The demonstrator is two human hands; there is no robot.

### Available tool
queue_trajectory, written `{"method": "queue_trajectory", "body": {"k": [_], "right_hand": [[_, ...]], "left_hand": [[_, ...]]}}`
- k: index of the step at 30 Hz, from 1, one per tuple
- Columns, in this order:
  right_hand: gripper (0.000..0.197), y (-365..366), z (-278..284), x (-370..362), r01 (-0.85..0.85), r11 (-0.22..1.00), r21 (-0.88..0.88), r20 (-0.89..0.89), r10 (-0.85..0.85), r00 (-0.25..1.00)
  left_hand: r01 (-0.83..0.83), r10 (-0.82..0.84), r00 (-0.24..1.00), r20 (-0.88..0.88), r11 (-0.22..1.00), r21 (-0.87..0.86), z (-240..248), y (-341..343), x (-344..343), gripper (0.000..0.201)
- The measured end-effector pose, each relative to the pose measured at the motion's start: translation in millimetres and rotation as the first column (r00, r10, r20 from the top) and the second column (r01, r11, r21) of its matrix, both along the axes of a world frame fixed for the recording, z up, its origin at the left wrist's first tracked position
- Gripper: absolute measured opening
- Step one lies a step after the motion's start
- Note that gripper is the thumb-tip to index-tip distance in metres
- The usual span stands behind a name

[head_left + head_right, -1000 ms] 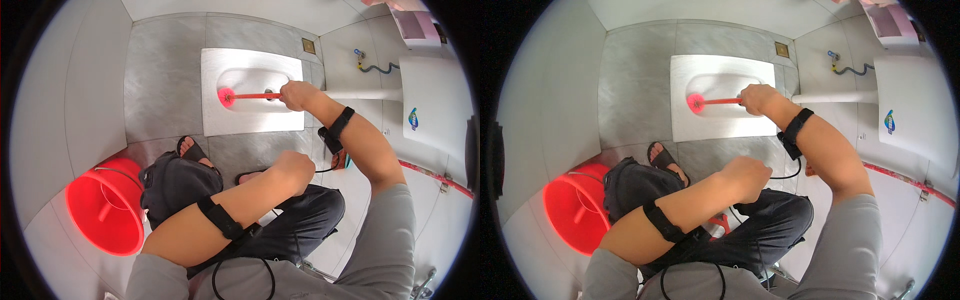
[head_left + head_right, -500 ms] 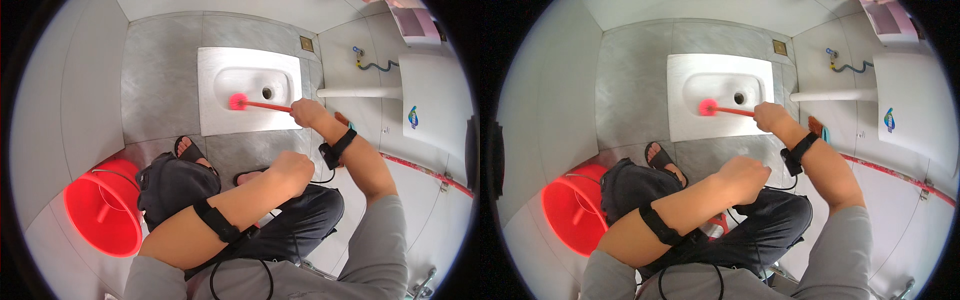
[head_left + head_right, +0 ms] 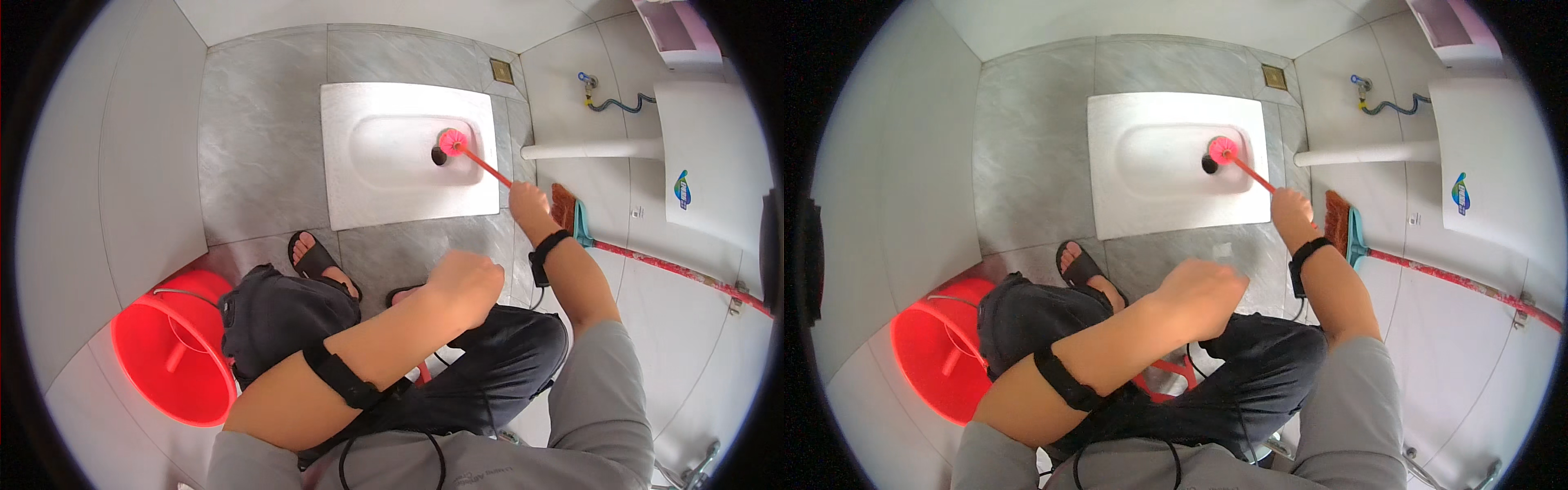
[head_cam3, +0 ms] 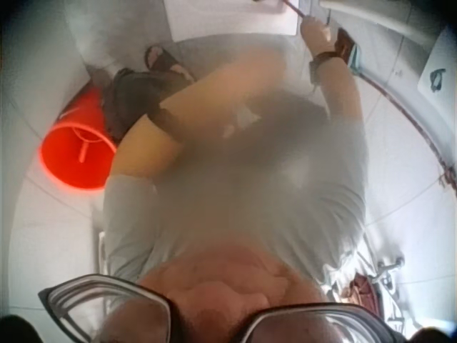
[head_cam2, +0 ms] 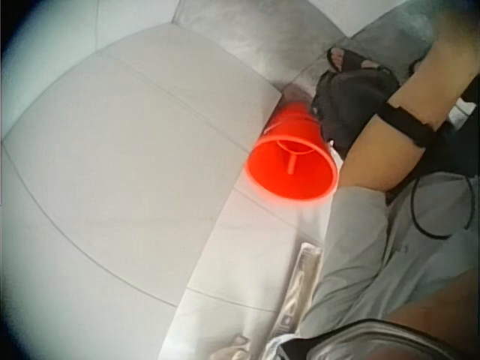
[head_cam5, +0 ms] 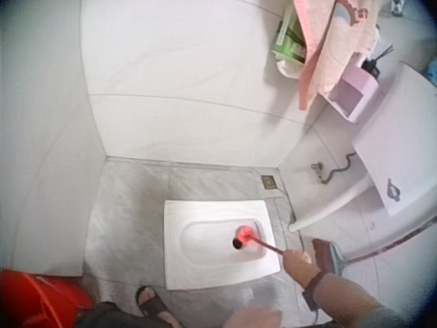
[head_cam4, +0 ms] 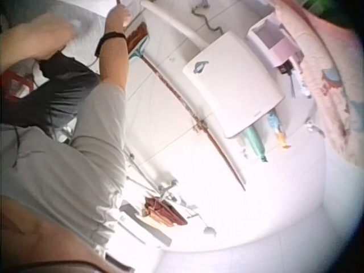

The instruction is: The person pours blue cleaning liquid into a squat toilet and then uses a pink toilet brush to scrub the interior surfaces. The person repeatedly scrubs the bowl and drain area with the brush.

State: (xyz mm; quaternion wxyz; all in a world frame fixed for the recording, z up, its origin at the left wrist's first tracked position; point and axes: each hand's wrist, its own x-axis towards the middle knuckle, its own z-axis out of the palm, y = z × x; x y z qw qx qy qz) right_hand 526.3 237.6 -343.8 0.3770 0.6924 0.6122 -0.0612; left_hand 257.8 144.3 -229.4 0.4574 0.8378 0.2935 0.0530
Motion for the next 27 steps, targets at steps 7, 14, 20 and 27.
{"method": "queue_trajectory", "body": {"k": [7, 14, 20, 27], "right_hand": [[0.027, 23, 38, 23, -0.080, 0.985, -0.153, -0.015, 0.078, 0.997], [0.029, 23, 39, 6, -0.031, 0.978, -0.209, 0.012, 0.034, 0.999], [0.028, 4, 87, 26, 0.068, 0.996, -0.058, -0.094, -0.073, 0.993], [0.023, -82, 80, -4, 0.260, 0.904, -0.339, -0.386, -0.386, 0.838]], "left_hand": [[-0.030, 0.030, 0.999, 0.040, 0.999, 0.020, -6, -2, 1, 0.015], [-0.024, 0.025, 1.000, -0.010, 1.000, 0.007, -9, 0, 4, 0.011], [-0.013, 0.013, 1.000, -0.008, 1.000, -0.005, -4, 2, 1, 0.014], [0.014, -0.014, 1.000, -0.004, 0.999, 0.045, -1, 8, -1, 0.026]]}}
